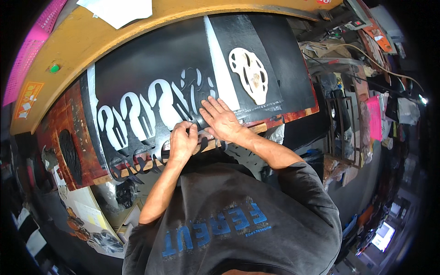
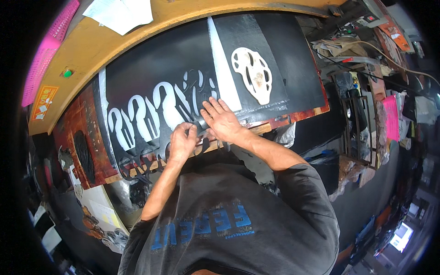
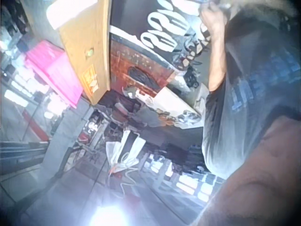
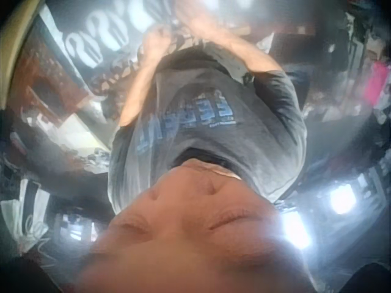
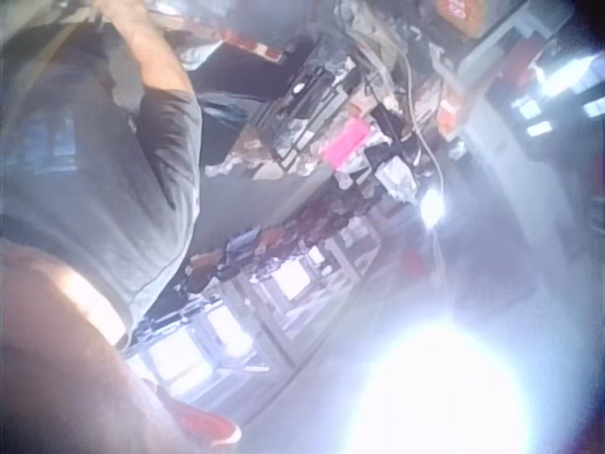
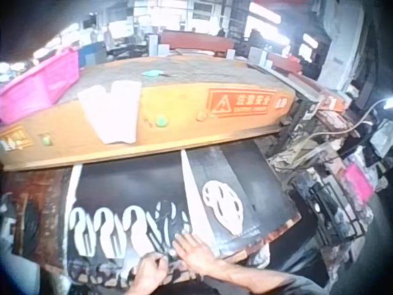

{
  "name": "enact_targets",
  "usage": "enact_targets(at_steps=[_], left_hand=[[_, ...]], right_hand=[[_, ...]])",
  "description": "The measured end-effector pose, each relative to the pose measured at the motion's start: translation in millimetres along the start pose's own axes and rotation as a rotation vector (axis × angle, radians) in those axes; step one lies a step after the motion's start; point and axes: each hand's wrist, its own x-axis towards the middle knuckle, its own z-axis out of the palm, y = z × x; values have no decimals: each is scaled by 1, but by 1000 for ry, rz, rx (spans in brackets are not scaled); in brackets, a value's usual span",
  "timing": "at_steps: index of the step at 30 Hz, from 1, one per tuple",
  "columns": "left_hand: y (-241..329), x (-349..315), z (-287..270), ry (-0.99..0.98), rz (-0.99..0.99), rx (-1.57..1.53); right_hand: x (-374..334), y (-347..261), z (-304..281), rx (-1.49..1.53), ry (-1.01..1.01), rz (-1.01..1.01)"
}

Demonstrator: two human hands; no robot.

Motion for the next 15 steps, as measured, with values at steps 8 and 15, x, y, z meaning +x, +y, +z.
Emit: enact_targets(at_steps=[8,15], left_hand=[[-15,24,34,218,534,98],[-39,21,44,170,675,288]], right_hand=[[38,48,-17,564,84,378],[196,163,-162,443,632,505]])
